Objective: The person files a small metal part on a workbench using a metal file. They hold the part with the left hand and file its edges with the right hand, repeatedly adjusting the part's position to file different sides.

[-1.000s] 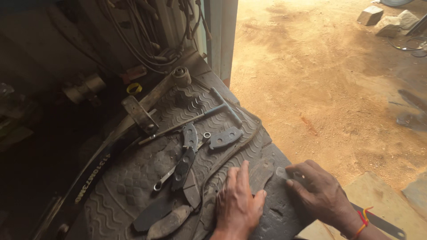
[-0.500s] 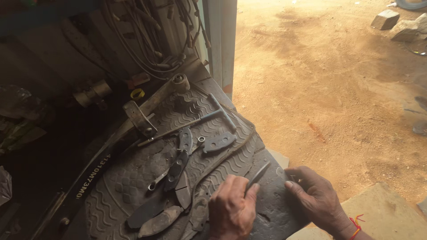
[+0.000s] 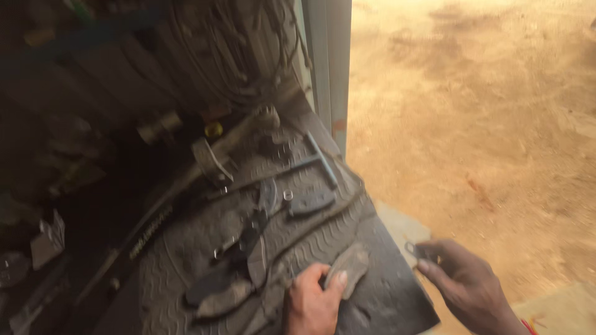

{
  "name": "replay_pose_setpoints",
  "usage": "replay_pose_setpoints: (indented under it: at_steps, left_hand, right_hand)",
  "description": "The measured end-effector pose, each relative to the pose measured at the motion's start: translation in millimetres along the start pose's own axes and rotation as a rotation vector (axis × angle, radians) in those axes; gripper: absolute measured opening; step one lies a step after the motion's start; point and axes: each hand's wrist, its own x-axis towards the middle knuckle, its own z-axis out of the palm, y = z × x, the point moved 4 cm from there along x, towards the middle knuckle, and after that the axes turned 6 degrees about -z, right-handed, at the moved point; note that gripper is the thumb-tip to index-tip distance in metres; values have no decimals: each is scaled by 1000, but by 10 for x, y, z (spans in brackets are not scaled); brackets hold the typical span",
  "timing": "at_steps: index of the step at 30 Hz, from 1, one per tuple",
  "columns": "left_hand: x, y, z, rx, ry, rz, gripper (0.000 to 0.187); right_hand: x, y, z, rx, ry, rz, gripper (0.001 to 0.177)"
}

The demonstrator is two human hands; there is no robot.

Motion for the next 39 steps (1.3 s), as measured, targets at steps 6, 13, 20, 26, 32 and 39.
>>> replay_pose_setpoints:
  at_steps: [6, 13, 20, 26, 32, 39]
  left_hand:
    - [-170, -89, 218, -431, -162, -303, 67]
    - [-339, 97, 189, -23, -99, 45, 89]
    - [-402, 99, 248, 147, -210, -100, 95]
    - [-358, 114, 203, 139, -126, 110, 87]
    - [-347, 64, 230, 139, -168, 103, 87]
    - [-327, 135, 111, 113, -208, 120, 88]
  right_hand:
    - [0, -235, 6, -287, -127, -167, 36]
    - [39, -320, 208, -395, -359, -371, 33]
    - [163, -474, 379, -585, -474, -296, 34]
    - [182, -537, 395, -590, -468, -314, 35]
    - [194, -514, 411, -564, -355, -273, 32]
    - [77, -601, 501, -558, -355, -238, 36]
